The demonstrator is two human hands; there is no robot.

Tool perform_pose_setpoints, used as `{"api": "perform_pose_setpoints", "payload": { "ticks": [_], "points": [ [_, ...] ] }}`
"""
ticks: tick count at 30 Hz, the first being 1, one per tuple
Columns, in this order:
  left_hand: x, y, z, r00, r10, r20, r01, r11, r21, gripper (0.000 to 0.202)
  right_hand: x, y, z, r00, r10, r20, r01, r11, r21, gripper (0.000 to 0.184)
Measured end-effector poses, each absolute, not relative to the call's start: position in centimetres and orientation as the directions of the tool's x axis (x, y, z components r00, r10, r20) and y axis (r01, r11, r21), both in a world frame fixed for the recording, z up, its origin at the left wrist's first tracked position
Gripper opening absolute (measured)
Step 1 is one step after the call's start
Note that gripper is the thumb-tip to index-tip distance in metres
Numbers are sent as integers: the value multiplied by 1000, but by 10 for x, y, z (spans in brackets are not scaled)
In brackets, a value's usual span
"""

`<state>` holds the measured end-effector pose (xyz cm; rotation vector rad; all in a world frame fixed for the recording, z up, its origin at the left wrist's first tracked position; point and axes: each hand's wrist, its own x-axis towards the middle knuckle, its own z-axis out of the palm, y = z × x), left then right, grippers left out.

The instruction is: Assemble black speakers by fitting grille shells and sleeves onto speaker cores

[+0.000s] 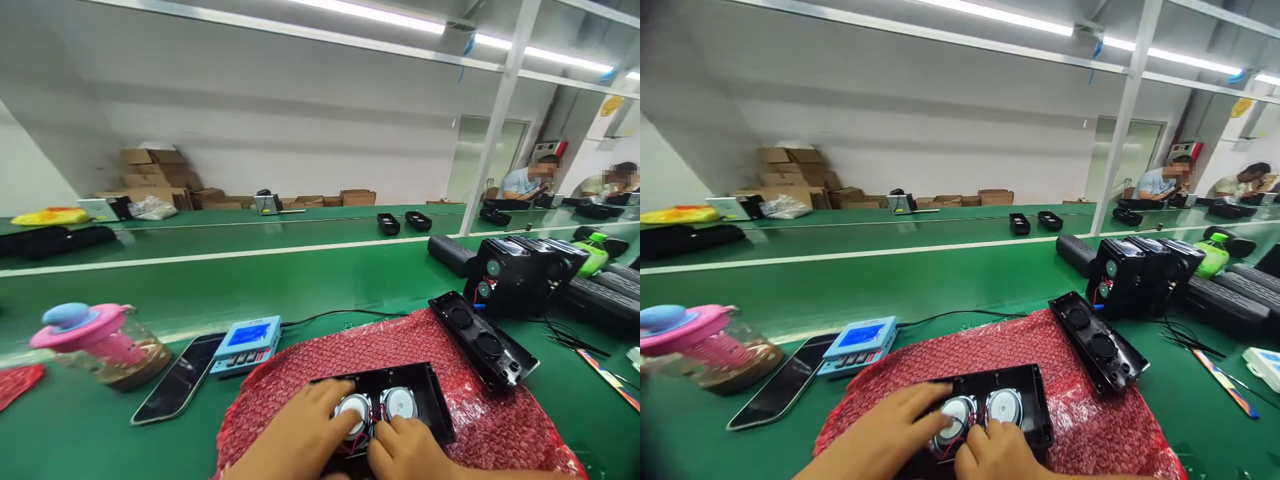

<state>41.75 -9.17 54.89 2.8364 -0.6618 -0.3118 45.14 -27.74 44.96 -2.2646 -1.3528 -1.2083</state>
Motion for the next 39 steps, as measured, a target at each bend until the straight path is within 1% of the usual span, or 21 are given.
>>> {"api": "perform_pose_setpoints", "payload": {
  "ticks": [2, 3, 5, 6, 8, 11, 13, 15, 17, 19, 22, 25, 27, 31, 39],
  "points": [
    [430, -97, 561, 893, -398, -210, -338, -901, 271, 75, 449, -276, 451, 231, 615, 754, 821, -539, 189, 42],
    [435, -98, 562, 884, -393, -254, -322, -905, 278, 83, 449, -276, 452, 224, 630, 744, 827, -527, 197, 38],
    [443, -98, 559, 853, -414, -319, -328, -899, 290, 90, 451, -277, 454, 193, 674, 713, 843, -486, 230, 29],
    [446, -97, 555, 848, -424, -318, -335, -893, 299, 89, 453, -278, 456, 180, 703, 688, 853, -460, 246, 26],
    [450, -95, 549, 860, -433, -271, -342, -882, 323, 85, 460, -281, 460, 192, 769, 610, 873, -418, 253, 23],
    [456, -92, 544, 894, -406, -189, -313, -868, 385, 67, 476, -285, 469, 251, 844, 474, 895, -390, 219, 25],
    [462, -89, 540, 921, -373, -114, -277, -831, 481, 56, 486, -285, 477, 274, 863, 425, 901, -385, 201, 26],
    [470, -86, 534, 949, -313, -44, -230, -777, 586, 45, 491, -281, 486, 323, 856, 404, 889, -421, 180, 26],
    [479, -83, 526, 971, -238, -10, -175, -741, 649, 40, 491, -275, 493, 406, 820, 404, 853, -498, 154, 22],
    [486, -81, 518, 983, -184, -4, -134, -729, 671, 39, 488, -267, 496, 467, 775, 425, 815, -564, 133, 23],
    [491, -79, 512, 989, -148, 3, -107, -702, 704, 37, 490, -259, 491, 486, 726, 486, 786, -607, 120, 40],
    [491, -80, 511, 991, -132, 8, -96, -683, 724, 32, 500, -257, 480, 443, 713, 543, 797, -591, 126, 58],
    [490, -81, 512, 993, -120, 11, -90, -678, 730, 30, 507, -258, 475, 407, 722, 559, 816, -563, 132, 65],
    [491, -81, 512, 993, -118, 14, -90, -673, 734, 29, 513, -260, 475, 380, 733, 564, 836, -533, 131, 66],
    [489, -85, 514, 991, -131, 24, -109, -697, 709, 28, 510, -261, 476, 398, 744, 537, 842, -529, 108, 70]
  ]
}}
